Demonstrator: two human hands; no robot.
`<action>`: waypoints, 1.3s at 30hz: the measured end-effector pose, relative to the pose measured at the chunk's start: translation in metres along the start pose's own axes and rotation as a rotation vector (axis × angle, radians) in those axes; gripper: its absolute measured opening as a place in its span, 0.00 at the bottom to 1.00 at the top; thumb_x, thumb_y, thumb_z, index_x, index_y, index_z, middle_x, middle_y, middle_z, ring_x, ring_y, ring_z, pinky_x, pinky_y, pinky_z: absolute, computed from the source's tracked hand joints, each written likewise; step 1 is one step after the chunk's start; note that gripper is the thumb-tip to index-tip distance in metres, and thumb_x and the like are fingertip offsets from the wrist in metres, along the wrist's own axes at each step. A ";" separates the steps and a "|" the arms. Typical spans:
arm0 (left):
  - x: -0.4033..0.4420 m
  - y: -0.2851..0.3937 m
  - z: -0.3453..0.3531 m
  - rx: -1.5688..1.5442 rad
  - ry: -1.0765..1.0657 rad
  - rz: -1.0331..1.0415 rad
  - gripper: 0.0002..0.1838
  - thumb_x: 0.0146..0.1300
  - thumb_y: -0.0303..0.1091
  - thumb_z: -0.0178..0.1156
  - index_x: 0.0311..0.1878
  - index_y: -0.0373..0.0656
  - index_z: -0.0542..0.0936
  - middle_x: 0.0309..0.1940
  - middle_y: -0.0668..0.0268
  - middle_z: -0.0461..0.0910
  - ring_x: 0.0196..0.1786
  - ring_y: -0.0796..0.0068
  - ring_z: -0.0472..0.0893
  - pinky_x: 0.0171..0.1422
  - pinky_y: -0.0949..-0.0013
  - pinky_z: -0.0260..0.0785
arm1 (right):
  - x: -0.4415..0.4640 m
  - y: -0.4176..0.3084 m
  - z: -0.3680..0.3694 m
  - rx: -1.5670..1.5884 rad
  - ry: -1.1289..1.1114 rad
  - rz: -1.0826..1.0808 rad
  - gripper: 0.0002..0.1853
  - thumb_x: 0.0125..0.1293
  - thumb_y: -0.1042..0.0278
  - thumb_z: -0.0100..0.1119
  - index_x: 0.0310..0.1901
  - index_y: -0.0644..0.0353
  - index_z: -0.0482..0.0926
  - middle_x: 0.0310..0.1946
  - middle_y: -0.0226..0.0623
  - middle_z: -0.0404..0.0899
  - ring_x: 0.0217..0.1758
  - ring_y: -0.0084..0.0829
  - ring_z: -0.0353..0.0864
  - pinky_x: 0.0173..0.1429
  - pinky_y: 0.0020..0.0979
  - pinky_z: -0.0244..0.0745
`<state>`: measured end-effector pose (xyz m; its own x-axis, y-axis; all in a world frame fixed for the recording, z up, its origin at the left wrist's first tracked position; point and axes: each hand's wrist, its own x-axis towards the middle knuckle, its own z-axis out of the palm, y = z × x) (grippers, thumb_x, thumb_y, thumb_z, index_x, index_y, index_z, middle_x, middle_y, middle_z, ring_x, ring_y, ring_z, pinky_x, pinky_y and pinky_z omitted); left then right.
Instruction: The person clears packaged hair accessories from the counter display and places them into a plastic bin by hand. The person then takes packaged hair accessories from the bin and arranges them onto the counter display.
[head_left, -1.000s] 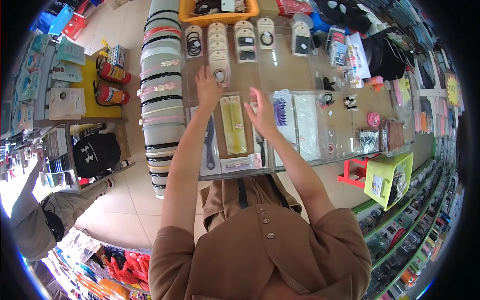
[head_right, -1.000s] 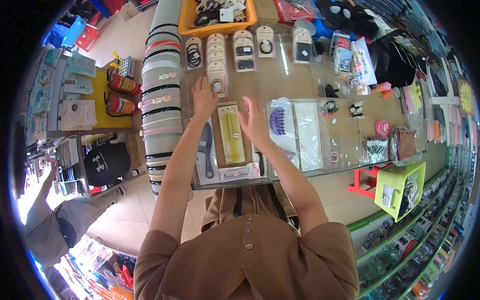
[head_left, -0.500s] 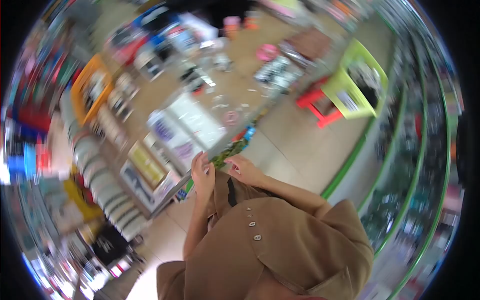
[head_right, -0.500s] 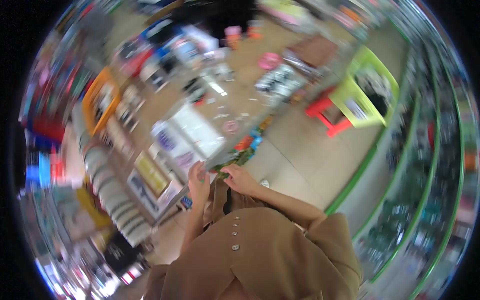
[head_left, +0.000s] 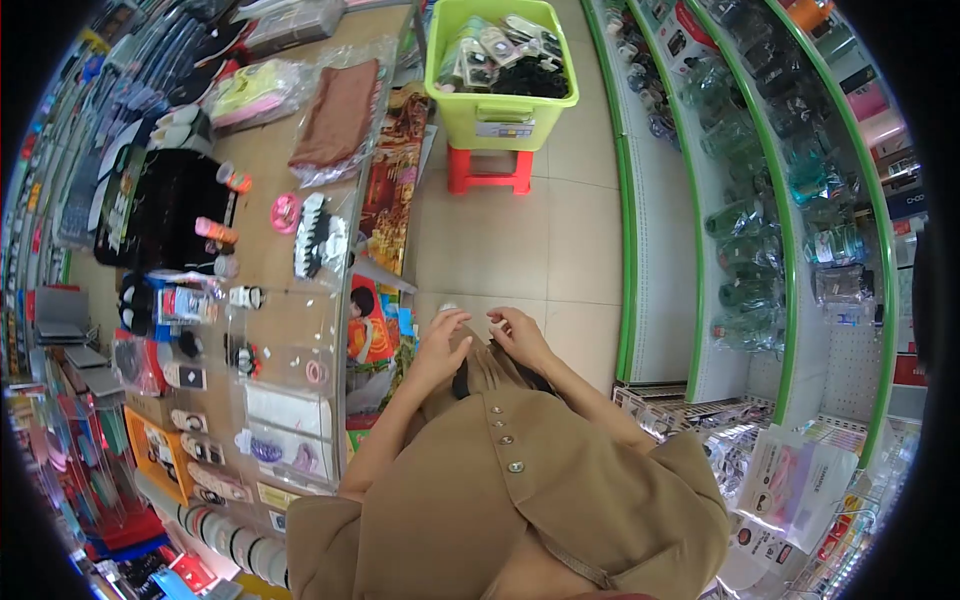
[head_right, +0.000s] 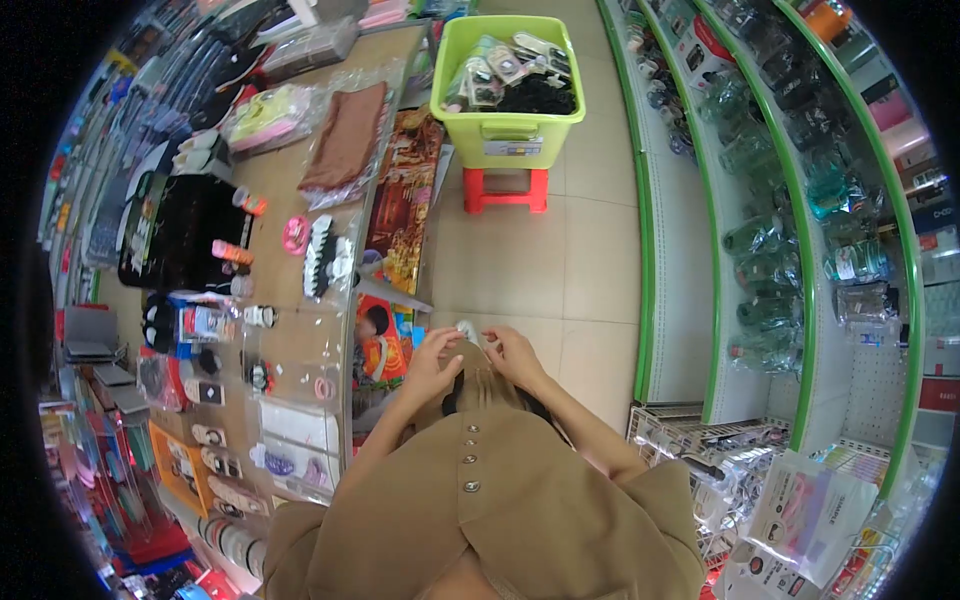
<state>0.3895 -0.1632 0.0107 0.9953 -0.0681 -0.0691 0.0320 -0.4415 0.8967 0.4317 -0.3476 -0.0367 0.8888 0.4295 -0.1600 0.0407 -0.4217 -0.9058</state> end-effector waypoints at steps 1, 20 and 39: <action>0.017 -0.001 0.003 -0.007 -0.046 0.013 0.20 0.51 0.25 0.58 0.50 0.40 0.72 0.50 0.57 0.69 0.43 0.65 0.76 0.49 0.66 0.70 | 0.002 0.007 -0.004 0.004 0.018 0.027 0.16 0.56 0.72 0.56 0.46 0.65 0.72 0.37 0.43 0.76 0.29 0.32 0.77 0.37 0.30 0.74; 0.364 -0.015 -0.066 0.141 -0.208 0.172 0.20 0.50 0.28 0.59 0.49 0.40 0.72 0.45 0.55 0.72 0.48 0.52 0.73 0.52 0.61 0.67 | 0.270 -0.017 -0.140 -0.036 0.290 0.157 0.16 0.54 0.75 0.56 0.47 0.64 0.73 0.37 0.44 0.76 0.31 0.33 0.78 0.37 0.30 0.74; 0.467 0.012 -0.052 0.007 0.069 -0.255 0.21 0.53 0.29 0.57 0.53 0.41 0.71 0.44 0.56 0.75 0.43 0.62 0.77 0.48 0.64 0.69 | 0.622 0.015 -0.236 -0.597 0.347 -0.173 0.34 0.41 0.69 0.67 0.52 0.69 0.62 0.42 0.53 0.67 0.48 0.50 0.67 0.53 0.41 0.64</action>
<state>0.8591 -0.1537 0.0119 0.9591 0.1072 -0.2621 0.2820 -0.4430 0.8510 1.0933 -0.2756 -0.0573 0.9371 0.2922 0.1908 0.3490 -0.7788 -0.5212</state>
